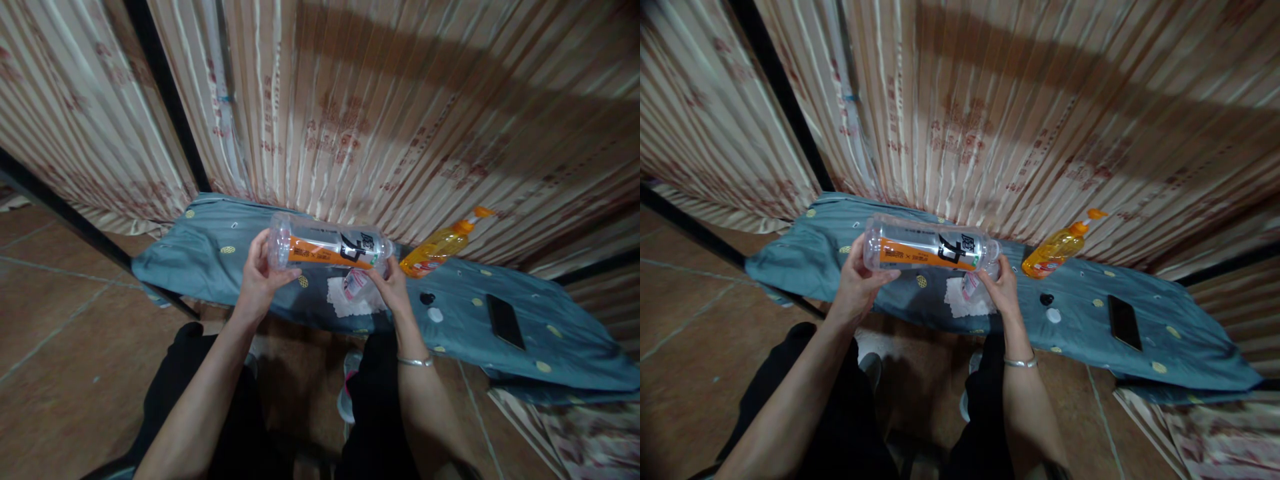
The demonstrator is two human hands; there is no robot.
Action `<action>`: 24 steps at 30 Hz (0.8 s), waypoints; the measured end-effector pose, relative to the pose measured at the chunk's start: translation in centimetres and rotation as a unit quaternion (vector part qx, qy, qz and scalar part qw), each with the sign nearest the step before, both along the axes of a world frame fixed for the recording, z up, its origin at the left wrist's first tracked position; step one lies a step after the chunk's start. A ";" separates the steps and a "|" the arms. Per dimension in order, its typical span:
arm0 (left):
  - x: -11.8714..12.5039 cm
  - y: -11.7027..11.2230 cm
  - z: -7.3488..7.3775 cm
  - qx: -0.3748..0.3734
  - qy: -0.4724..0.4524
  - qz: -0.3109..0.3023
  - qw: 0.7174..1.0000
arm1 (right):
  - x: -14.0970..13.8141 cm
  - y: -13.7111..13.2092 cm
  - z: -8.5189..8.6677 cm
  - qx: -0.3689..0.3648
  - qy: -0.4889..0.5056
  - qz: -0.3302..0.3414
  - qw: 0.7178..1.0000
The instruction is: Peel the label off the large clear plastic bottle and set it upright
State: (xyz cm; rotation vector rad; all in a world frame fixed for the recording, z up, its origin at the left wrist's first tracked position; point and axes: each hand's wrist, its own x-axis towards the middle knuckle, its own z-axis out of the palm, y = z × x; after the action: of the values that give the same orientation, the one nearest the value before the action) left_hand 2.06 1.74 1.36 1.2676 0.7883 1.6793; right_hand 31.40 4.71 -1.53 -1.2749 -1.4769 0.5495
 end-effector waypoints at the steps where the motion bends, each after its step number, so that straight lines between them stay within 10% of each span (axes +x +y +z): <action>1: 0.0 0.0 -0.1 0.003 0.003 -0.001 1.000 | 0.0 0.0 0.0 -0.001 0.001 0.000 1.000; 24: 0.2 0.0 0.2 -0.009 -0.024 0.005 1.000 | 0.1 0.1 -0.2 0.004 0.002 0.005 1.000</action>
State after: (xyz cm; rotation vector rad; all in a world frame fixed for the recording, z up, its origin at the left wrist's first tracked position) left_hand 2.21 1.74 1.52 1.2083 0.7792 1.7017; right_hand 31.49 4.85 -1.75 -1.2592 -1.4810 0.5523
